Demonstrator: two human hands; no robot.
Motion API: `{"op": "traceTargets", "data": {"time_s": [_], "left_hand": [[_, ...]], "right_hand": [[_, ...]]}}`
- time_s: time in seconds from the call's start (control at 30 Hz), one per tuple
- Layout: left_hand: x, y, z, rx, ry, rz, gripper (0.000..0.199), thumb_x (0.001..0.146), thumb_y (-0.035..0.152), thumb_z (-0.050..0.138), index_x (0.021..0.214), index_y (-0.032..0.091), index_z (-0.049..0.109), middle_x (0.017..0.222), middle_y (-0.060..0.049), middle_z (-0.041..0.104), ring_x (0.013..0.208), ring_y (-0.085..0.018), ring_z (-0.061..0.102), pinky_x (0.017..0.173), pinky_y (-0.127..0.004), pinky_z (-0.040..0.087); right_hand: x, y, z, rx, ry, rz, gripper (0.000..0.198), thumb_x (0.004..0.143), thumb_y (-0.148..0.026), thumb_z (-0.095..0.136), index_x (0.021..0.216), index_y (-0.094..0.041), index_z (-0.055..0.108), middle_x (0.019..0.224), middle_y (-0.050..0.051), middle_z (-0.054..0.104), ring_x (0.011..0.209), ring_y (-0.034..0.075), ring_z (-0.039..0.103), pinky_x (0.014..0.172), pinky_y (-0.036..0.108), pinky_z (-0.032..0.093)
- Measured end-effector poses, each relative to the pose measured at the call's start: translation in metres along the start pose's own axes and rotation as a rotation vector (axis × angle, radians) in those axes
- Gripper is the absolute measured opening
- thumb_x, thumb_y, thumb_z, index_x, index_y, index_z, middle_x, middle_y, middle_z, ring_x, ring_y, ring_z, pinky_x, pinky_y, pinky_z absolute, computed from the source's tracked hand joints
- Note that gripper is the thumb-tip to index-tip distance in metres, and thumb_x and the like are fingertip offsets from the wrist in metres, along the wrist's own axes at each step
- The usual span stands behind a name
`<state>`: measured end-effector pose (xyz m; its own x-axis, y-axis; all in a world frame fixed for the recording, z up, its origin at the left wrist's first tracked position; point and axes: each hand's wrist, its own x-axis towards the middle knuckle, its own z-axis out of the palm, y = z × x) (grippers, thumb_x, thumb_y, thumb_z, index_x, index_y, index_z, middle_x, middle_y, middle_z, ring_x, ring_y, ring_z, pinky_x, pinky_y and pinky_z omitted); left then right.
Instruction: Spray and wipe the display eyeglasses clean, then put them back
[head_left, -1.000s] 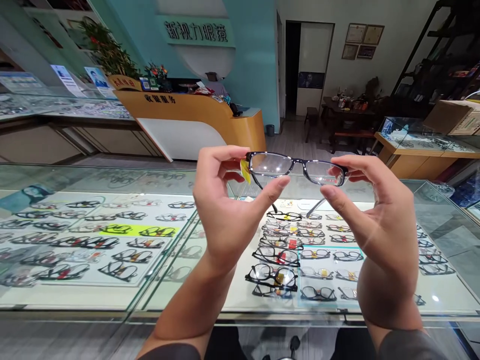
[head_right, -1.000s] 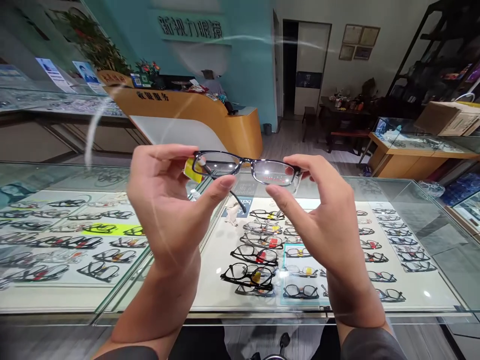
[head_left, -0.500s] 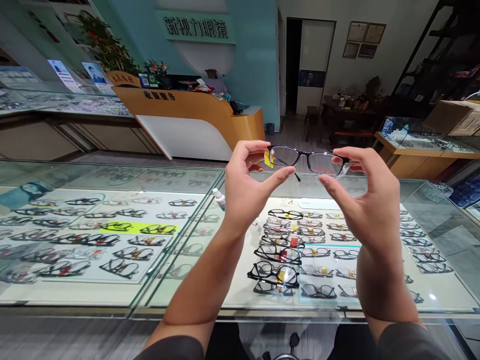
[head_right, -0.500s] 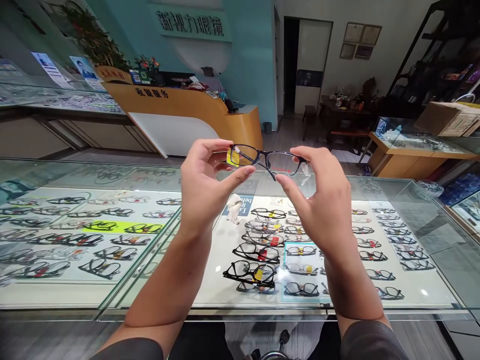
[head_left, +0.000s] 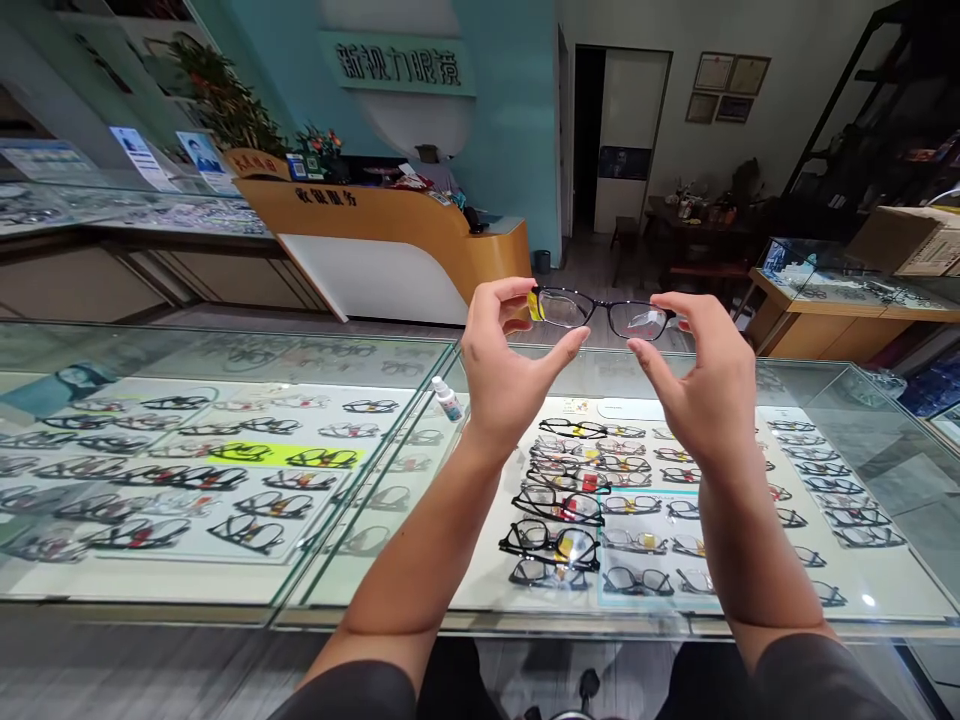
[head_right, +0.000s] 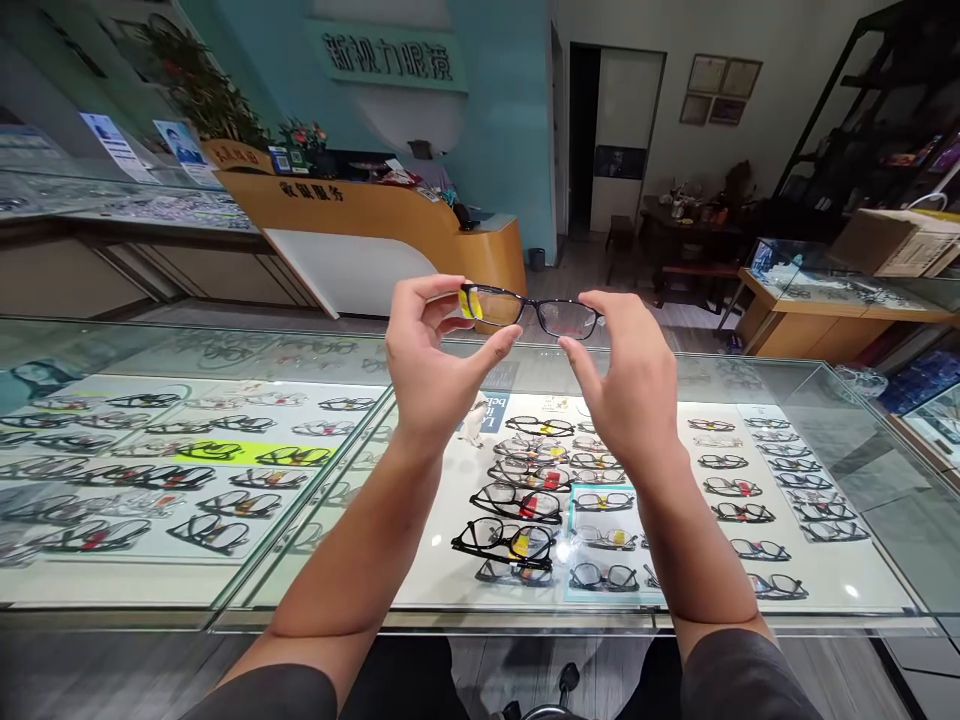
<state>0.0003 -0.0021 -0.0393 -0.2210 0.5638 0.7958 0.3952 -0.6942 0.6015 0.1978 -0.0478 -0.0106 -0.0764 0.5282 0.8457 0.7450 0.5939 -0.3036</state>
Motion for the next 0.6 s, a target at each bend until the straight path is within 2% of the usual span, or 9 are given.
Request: {"op": "traceTargets", "data": {"time_s": [0.2,0.37,0.6], "left_hand": [[-0.005,0.022,-0.01,-0.012,0.084,0.05,0.066,0.073,0.057,0.094,0.122,0.027,0.061,0.122,-0.007,0.065,0.113,-0.025,0.069,0.092,-0.038,0.061],[-0.014,0.045,-0.024,0.02,0.205,0.139,0.068,0.073,0.059,0.094,0.123,0.029,0.059,0.125,-0.007,0.062,0.118,-0.028,0.067,0.092,-0.043,0.061],[-0.016,0.041,-0.023,-0.006,0.264,0.271,0.073,0.069,0.06,0.095,0.123,0.029,0.057,0.122,-0.008,0.06,0.115,-0.028,0.065,0.087,-0.044,0.062]], "right_hand": [[-0.007,-0.02,-0.009,0.025,0.047,-0.035,0.027,0.1,-0.035,0.065,0.126,-0.027,0.068,0.123,0.012,0.076,0.117,0.031,0.07,0.103,0.053,0.06],[-0.016,-0.041,-0.025,0.138,0.147,0.008,0.039,0.097,-0.037,0.071,0.134,-0.029,0.066,0.137,0.012,0.07,0.131,0.035,0.065,0.104,0.056,0.06],[-0.016,-0.039,-0.027,0.36,0.202,0.105,0.021,0.103,-0.03,0.064,0.12,-0.027,0.075,0.121,0.008,0.076,0.116,0.026,0.073,0.103,0.049,0.062]]}}
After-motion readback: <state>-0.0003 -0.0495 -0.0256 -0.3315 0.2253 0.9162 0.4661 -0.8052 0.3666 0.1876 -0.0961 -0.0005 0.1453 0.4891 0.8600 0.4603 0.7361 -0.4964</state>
